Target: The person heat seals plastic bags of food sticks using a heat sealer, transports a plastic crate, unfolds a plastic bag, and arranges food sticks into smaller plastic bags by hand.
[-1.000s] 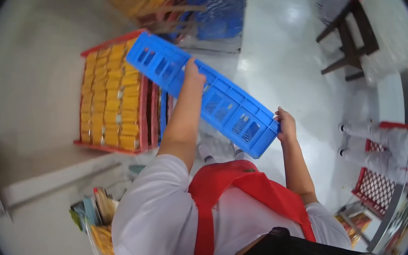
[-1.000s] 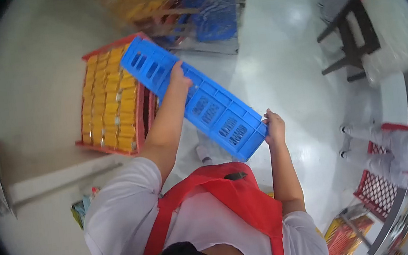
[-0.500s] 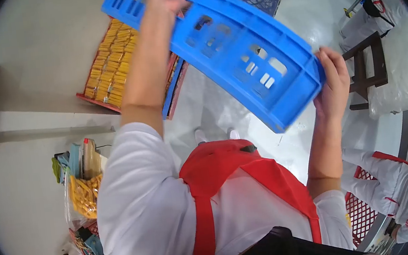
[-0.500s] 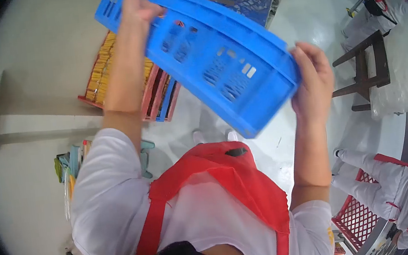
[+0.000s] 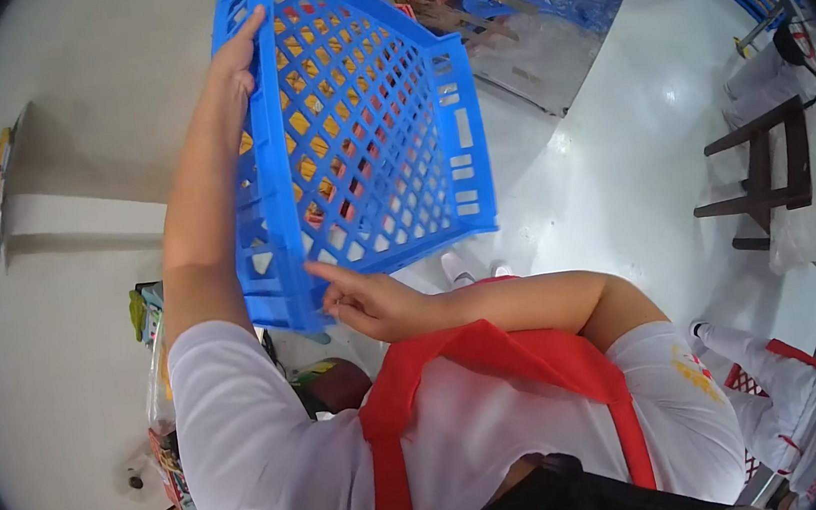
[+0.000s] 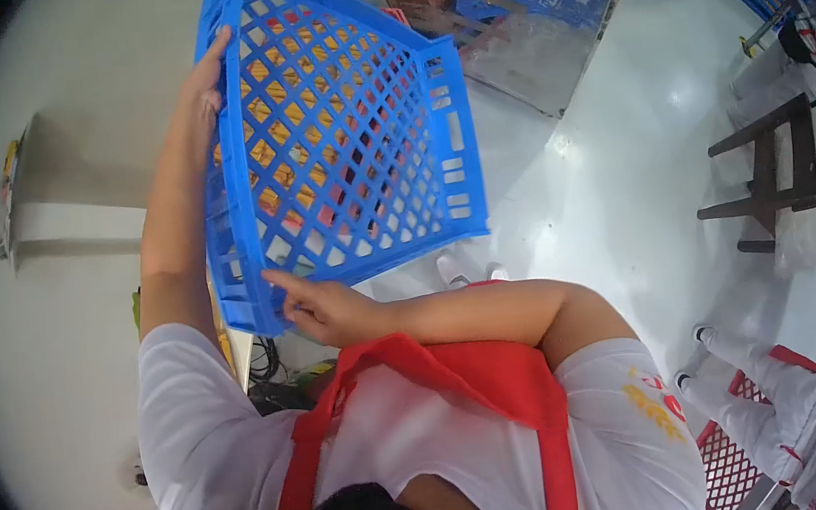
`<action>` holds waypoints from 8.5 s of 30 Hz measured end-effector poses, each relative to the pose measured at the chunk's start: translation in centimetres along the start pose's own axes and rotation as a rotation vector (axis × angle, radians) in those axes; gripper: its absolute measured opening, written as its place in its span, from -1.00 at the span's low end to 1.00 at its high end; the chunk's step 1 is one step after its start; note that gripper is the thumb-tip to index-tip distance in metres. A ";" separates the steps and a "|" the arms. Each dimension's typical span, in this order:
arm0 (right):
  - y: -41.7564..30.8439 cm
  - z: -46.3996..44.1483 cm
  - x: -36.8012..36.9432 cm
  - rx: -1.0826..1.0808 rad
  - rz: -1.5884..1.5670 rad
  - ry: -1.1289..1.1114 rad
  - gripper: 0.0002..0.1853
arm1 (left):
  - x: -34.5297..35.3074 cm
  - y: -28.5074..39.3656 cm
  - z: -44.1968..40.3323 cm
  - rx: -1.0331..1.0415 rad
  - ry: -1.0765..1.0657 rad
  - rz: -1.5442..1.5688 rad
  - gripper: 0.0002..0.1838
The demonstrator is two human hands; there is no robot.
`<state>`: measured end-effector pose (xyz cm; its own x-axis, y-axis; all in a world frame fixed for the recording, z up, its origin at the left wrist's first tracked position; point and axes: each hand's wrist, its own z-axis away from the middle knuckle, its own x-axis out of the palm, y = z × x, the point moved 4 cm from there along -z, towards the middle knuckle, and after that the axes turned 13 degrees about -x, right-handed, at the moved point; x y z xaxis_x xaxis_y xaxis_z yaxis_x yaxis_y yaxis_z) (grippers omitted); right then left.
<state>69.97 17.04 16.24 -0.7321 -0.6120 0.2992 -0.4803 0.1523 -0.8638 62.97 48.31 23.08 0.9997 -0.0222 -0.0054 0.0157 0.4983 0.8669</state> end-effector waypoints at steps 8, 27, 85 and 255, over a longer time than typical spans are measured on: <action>17.8 7.7 -16.5 0.467 0.518 0.280 -0.41 | -1.8 -0.2 -3.4 -0.017 -0.160 -0.218 -0.50; 29.2 1.7 -26.9 0.497 -0.770 0.883 -0.67 | -3.7 10.0 35.4 0.641 1.053 -0.415 -0.46; 35.3 -63.9 -65.7 0.453 0.988 -0.071 -0.48 | -33.2 -30.6 -8.4 -0.658 1.132 -0.263 -0.55; -16.7 117.6 39.4 0.350 -0.089 -2.709 -0.53 | 71.5 -96.9 119.9 0.656 3.049 1.378 -0.47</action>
<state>105.94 -100.84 -5.24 0.9583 0.2038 -0.2003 -0.2411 0.2003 -0.9496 130.92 -105.46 -1.57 -0.8943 -0.2026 0.3989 0.4432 -0.2788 0.8520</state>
